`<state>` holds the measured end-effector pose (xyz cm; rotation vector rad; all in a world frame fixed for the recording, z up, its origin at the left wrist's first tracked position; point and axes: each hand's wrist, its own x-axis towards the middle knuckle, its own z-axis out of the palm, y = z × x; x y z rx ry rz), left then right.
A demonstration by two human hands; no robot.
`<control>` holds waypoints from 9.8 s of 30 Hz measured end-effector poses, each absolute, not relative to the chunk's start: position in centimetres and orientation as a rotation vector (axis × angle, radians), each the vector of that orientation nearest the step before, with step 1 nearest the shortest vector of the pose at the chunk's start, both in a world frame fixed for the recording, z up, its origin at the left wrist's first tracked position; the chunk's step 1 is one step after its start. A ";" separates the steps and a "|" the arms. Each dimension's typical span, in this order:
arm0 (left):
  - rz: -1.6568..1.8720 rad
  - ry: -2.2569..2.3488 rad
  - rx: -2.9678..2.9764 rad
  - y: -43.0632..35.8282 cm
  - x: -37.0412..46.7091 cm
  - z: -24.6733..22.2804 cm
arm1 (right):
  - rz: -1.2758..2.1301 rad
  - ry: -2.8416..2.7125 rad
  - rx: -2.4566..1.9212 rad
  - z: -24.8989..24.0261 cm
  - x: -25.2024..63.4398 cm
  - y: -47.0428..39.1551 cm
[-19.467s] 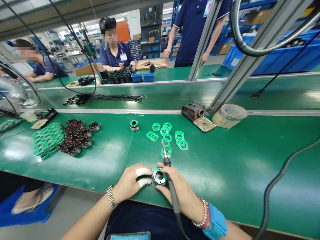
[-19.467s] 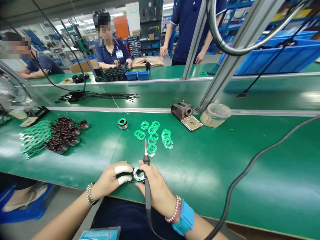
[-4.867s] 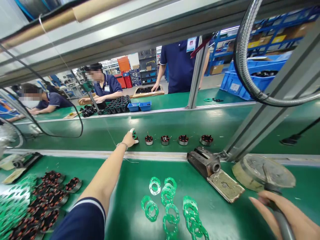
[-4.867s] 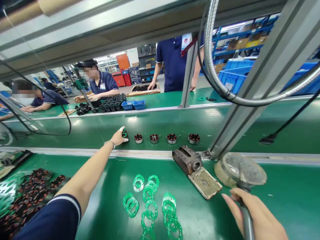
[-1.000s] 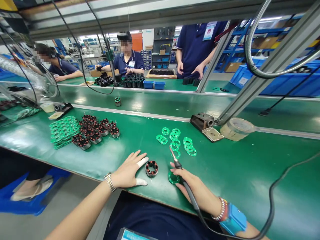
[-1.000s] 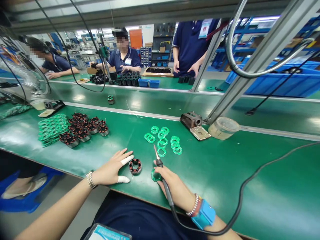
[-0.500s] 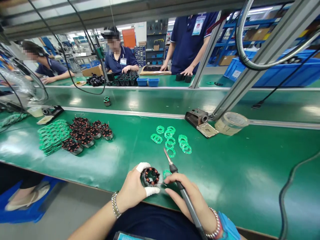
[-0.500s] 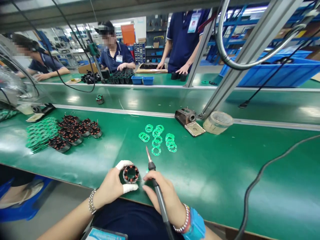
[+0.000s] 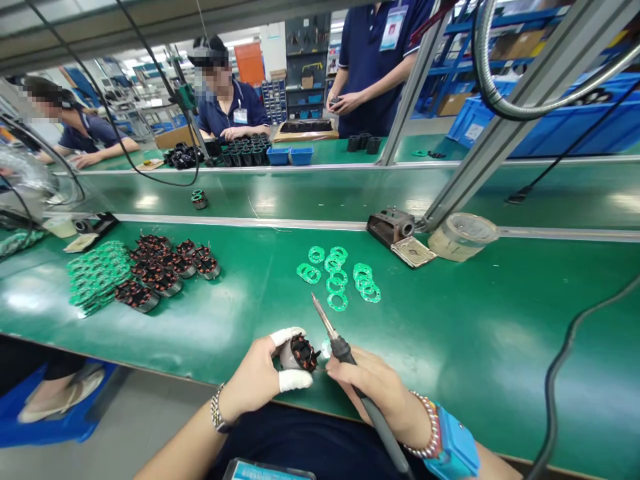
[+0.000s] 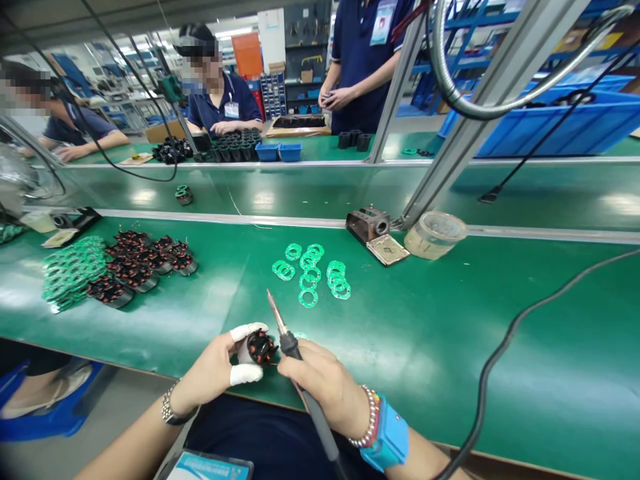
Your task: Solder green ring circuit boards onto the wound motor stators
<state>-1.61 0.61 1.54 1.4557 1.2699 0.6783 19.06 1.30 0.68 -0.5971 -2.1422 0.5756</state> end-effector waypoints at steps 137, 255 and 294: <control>0.836 1.168 2.094 0.6 0.2 -0.9 | 1.107 -1.368 -1.175 0.0 20.1 0.8; 0.715 1.368 1.914 0.7 1.3 -0.9 | 0.460 -1.858 -1.117 -0.6 20.5 -1.3; 0.759 1.335 1.909 0.6 1.4 -1.5 | 0.955 -1.797 -1.080 -1.0 19.9 0.9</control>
